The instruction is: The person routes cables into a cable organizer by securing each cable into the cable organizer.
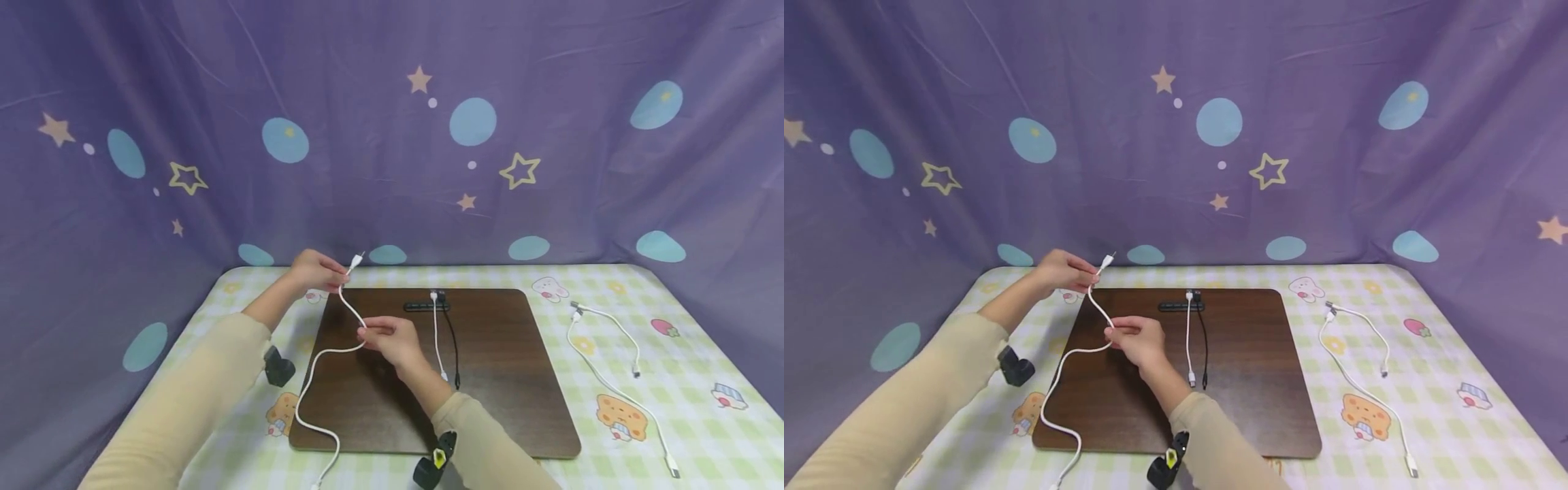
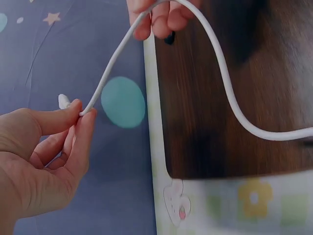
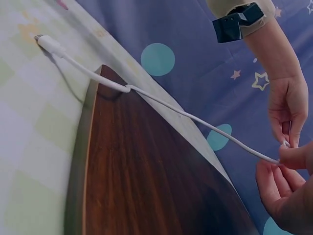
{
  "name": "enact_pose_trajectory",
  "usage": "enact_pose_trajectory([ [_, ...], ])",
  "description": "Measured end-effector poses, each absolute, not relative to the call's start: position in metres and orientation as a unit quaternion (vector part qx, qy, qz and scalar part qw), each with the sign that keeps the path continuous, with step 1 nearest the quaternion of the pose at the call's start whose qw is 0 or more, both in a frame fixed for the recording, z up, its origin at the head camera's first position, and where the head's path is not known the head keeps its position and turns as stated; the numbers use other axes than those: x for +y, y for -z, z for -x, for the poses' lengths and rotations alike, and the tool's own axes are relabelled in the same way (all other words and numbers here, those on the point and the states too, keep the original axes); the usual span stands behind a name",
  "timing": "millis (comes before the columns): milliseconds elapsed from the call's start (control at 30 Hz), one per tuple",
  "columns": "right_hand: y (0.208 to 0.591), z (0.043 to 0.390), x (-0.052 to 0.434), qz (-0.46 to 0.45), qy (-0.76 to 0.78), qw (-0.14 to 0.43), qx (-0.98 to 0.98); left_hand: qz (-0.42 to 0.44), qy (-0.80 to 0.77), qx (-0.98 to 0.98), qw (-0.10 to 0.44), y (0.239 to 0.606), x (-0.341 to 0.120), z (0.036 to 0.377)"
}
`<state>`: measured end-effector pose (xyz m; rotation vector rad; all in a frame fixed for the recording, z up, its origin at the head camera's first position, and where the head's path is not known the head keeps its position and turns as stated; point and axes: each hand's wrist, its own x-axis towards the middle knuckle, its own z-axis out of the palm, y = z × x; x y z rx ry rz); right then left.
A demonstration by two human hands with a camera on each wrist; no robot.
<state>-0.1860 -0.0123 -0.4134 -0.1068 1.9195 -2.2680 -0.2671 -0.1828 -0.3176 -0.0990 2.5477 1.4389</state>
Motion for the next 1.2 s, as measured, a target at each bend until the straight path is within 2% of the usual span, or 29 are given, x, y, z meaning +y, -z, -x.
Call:
enact_pose_trajectory([
  [533,0.414,0.197,0.027,-0.048,0.731,0.089,0.675,0.032,-0.584,0.797,0.148,0.347,-0.131,0.286],
  [733,0.416,0.2,0.043,-0.064,0.73,0.082,0.676,0.031,-0.617,0.77,0.157,0.341,-0.101,0.28],
  [867,0.416,0.199,0.055,-0.084,0.726,0.068,0.679,0.025,-0.642,0.752,0.151,0.36,-0.083,0.298],
  [1100,0.417,0.193,0.069,-0.103,0.705,0.038,0.701,0.017,-0.705,0.685,0.184,0.546,-0.085,0.477],
  [1200,0.419,0.19,0.072,-0.098,0.695,0.029,0.712,0.026,-0.706,0.682,0.187,0.561,-0.079,0.491],
])
